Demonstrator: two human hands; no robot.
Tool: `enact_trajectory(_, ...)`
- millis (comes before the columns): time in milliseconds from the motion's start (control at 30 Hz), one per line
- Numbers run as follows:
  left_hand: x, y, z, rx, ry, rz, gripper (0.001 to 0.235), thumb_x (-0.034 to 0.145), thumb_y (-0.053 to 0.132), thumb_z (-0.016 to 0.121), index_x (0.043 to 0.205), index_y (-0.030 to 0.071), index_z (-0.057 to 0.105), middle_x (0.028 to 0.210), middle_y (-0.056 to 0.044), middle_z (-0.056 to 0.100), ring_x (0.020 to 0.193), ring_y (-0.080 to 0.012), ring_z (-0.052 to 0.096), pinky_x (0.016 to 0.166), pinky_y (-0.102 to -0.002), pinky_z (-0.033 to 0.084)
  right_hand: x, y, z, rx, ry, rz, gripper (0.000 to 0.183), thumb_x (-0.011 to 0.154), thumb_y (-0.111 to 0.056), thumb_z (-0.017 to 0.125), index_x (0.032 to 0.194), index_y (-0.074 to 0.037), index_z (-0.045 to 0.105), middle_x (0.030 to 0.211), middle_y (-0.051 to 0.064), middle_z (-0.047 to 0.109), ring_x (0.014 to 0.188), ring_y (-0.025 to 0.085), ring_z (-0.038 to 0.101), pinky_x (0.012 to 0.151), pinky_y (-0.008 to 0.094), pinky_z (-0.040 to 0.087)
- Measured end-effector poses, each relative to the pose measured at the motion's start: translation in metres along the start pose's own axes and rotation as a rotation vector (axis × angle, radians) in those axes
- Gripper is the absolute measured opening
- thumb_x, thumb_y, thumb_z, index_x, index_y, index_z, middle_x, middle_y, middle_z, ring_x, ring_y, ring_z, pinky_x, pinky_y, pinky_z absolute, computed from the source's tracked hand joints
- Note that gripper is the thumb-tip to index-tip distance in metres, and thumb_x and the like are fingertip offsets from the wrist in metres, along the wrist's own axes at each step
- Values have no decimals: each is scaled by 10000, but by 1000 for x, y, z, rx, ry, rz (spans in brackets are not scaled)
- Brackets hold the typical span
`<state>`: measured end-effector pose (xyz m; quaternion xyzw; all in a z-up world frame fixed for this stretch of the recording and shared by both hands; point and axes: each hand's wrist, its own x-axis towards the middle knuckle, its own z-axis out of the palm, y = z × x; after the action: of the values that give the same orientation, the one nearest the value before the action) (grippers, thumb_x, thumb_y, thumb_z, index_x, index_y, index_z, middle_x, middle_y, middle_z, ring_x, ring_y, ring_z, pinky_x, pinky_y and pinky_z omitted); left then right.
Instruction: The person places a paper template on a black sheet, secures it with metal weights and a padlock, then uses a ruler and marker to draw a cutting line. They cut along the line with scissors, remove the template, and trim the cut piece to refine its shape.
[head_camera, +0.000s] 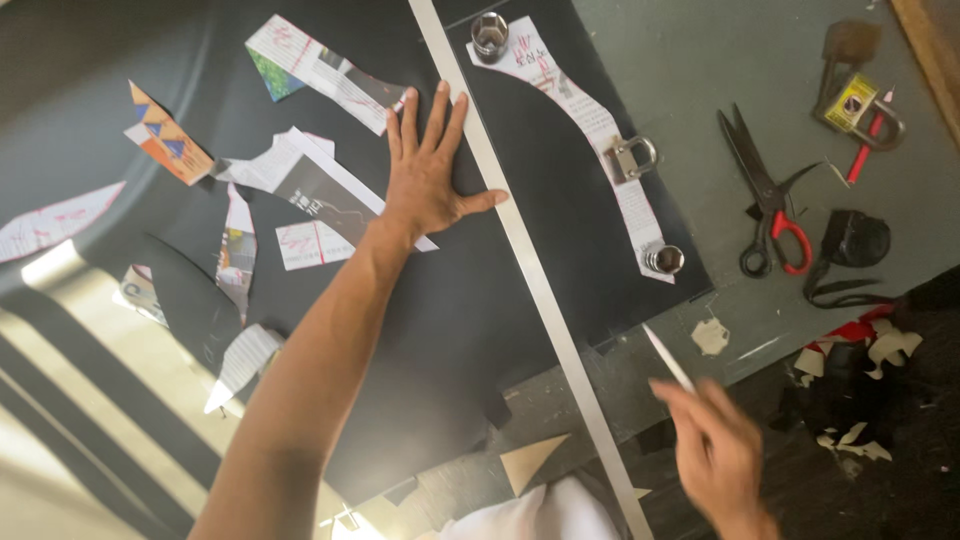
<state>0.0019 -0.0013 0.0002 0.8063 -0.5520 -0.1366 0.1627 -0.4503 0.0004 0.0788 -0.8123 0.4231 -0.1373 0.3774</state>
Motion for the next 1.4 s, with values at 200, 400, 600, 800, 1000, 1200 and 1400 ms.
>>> enact_trajectory(200,-2,-4,-1,40,-30,8,1387,669,832,788,1647,42,202,1711,-218,115,1549,-502,-18,1233,-665,-21,-185,106,86,181,167,468,243,966,-67,615,1179,-18,720,1005,135,756,933,213,738,798,330,581)
enact_trajectory(400,-19,19,-12,-24,77,-25,1175,848,670,776,1629,-5,215,1697,-240,167,1565,-474,77,1242,-644,44,-233,131,115,520,129,759,250,865,-105,758,1081,23,768,945,177,808,872,194,750,745,340,591)
enact_trajectory(600,-98,78,-17,-406,528,-132,604,1082,180,587,1607,46,320,1677,-223,323,1539,-394,364,1261,-450,323,-189,161,30,308,171,520,382,692,-74,877,1052,-5,767,939,146,811,826,182,792,714,289,621)
enact_trajectory(800,-182,127,-5,-350,537,-334,448,1021,143,608,1450,45,520,1574,-193,462,1469,-412,402,1241,-499,283,-107,165,-62,-38,373,348,381,819,-70,862,1160,46,741,1008,225,755,896,235,747,790,347,590)
enact_trajectory(1000,-202,163,11,-378,580,-461,361,955,93,607,1313,52,626,1507,-150,525,1404,-410,447,1208,-497,307,-27,186,-88,28,304,310,393,874,2,802,1249,74,710,1119,258,738,993,257,742,862,366,587)
enact_trajectory(1200,-174,207,18,-376,645,-466,320,935,59,608,1250,39,660,1426,-145,591,1337,-391,510,1154,-473,376,8,142,-56,102,213,144,450,841,-52,806,1276,-6,702,1076,165,738,924,244,747,756,338,605)
enact_trajectory(1400,-131,255,24,-470,564,-396,279,966,57,622,1240,32,667,1315,-130,652,1208,-337,608,1058,-428,475,98,81,-46,-66,59,-174,576,896,-48,723,1446,-23,556,1193,216,642,1096,330,652,875,422,550)
